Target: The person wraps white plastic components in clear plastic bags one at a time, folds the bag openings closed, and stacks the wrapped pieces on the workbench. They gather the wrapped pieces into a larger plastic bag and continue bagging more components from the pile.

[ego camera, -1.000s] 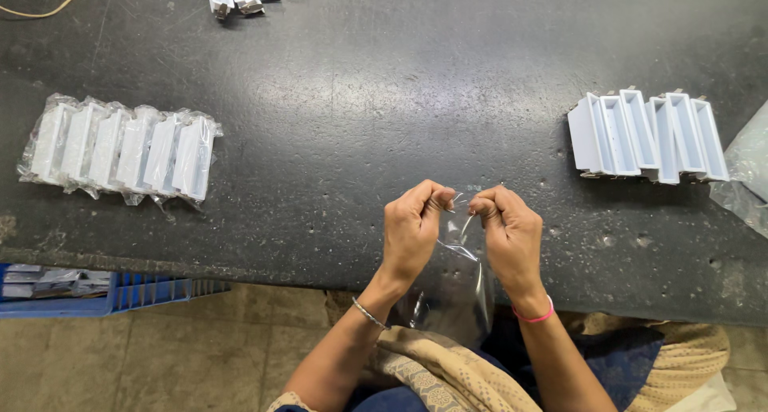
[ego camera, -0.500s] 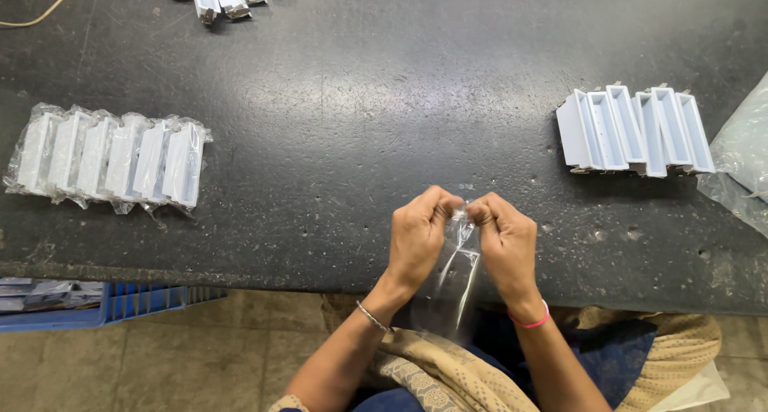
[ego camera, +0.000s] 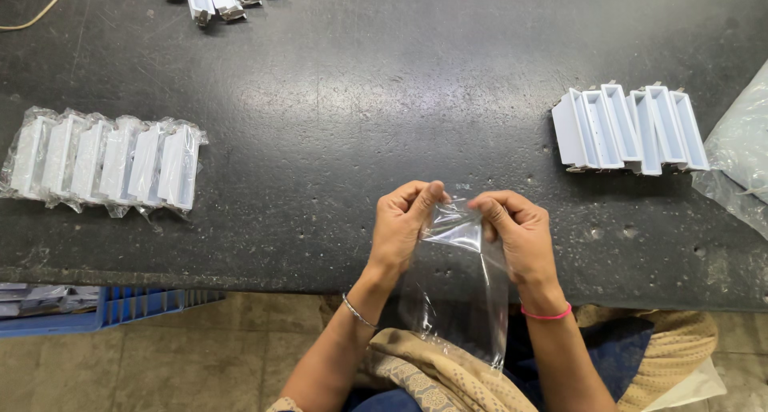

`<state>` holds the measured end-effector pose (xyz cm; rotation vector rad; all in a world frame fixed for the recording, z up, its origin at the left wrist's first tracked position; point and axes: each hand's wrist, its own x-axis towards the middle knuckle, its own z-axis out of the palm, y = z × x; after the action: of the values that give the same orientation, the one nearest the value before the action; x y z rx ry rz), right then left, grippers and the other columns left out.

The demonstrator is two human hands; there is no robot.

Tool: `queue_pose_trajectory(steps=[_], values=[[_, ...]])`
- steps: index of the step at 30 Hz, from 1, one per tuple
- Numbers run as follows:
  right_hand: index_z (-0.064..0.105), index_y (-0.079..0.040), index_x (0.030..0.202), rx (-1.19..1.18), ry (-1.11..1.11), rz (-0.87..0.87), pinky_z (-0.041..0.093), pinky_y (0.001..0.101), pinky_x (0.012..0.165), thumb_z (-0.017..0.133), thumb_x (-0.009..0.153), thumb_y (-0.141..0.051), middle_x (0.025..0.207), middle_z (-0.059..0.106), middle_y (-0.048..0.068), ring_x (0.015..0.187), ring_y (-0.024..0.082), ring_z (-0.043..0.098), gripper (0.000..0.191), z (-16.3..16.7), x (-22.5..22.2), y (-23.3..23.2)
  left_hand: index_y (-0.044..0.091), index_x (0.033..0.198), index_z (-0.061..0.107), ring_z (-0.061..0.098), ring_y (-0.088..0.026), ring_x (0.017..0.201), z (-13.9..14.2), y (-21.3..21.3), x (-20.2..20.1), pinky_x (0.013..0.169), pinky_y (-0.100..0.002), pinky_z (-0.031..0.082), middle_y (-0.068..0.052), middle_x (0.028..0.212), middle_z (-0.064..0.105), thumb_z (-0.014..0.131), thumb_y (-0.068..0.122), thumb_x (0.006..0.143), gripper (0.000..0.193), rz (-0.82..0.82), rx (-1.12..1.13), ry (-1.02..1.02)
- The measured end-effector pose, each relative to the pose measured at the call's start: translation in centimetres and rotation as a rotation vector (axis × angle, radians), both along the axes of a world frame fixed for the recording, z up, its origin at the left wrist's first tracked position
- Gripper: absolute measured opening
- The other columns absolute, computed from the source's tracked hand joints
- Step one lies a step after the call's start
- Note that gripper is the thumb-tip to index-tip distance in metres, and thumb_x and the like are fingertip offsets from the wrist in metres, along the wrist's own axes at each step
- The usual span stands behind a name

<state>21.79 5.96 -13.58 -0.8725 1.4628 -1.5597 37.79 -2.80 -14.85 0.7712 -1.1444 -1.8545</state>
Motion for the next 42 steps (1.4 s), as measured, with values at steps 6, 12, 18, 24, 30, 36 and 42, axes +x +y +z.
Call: queue_pose_trajectory(steps=[6,12,18,24,30,36,42], values=[[0.066,-0.004,0.08,0.041,-0.098,-0.02,0.022,0.0212,0.049,0.063,0.103,-0.035,0.064,0.046,-0.008,0.055,0.001,0.031,0.039,-0.9,0.3,0.1,0.011,0.077,0.064,0.036,0.0,0.054,-1.1,1.1,-1.2,0.048,-0.02,0.026,0.01,0.062,0.049,0.071,0.041,0.1,0.039,-0.011,0.037,0.048],[0.067,-0.004,0.081,0.013,-0.069,-0.038,0.027,0.0221,0.051,0.062,0.103,-0.04,0.064,0.052,-0.007,0.057,0.002,0.038,0.042,-1.2,0.0,0.0,0.013,0.112,0.076,0.041,-0.001,0.052,-0.1,0.2,0.1,0.047,-0.02,0.03,0.01,0.06,0.051,0.073,0.035,0.09,0.031,-0.215,0.017,-0.075],[0.069,-0.004,0.082,0.028,-0.133,-0.045,0.024,0.0198,0.048,0.063,0.103,-0.039,0.059,0.047,-0.007,0.052,0.001,0.034,0.041,-1.5,-0.2,0.2,0.007,0.092,0.073,0.045,-0.002,0.057,-1.2,-0.7,0.1,0.05,-0.021,0.034,0.008,0.069,0.061,0.072,0.038,0.096,0.031,-0.285,0.023,-0.088],[0.075,0.002,0.103,-0.019,-0.149,-0.018,0.043,0.0194,0.059,0.068,0.097,-0.027,0.075,0.066,-0.004,0.064,0.003,0.052,0.03,-2.0,-0.4,0.1,0.011,0.078,0.062,0.043,-0.002,0.061,-2.0,-1.5,0.5,0.054,-0.02,0.033,0.008,0.068,0.052,0.072,0.041,0.098,0.037,-0.326,0.094,0.088],[0.078,0.0,0.105,-0.007,-0.301,0.014,0.031,0.0185,0.049,0.07,0.097,-0.026,0.062,0.054,-0.005,0.052,0.002,0.04,0.028,-3.0,-1.0,0.5,0.007,0.084,0.077,0.054,-0.004,0.067,-0.1,-2.3,1.7,0.058,-0.021,0.044,0.005,0.076,0.063,0.08,0.028,0.089,0.022,-0.101,-0.428,-0.36],[0.068,-0.004,0.091,0.02,-0.443,0.105,0.033,0.0199,0.048,0.062,0.1,-0.035,0.064,0.056,-0.003,0.053,0.004,0.042,0.033,-3.3,-1.6,0.9,0.007,0.094,0.075,0.057,-0.004,0.072,-0.1,-2.6,1.9,0.064,-0.022,0.046,0.003,0.082,0.07,0.079,0.022,0.09,0.016,-0.408,-0.124,-0.138],[0.058,-0.009,0.082,0.06,-0.635,0.366,0.045,0.023,0.057,0.055,0.103,-0.047,0.075,0.059,0.001,0.064,0.008,0.053,0.044,-3.0,-1.9,1.5,0.005,0.095,0.073,0.056,-0.005,0.076,-1.9,-2.7,1.7,0.068,-0.022,0.046,0.003,0.085,0.068,0.076,0.024,0.097,0.019,-0.443,-0.05,0.012]])
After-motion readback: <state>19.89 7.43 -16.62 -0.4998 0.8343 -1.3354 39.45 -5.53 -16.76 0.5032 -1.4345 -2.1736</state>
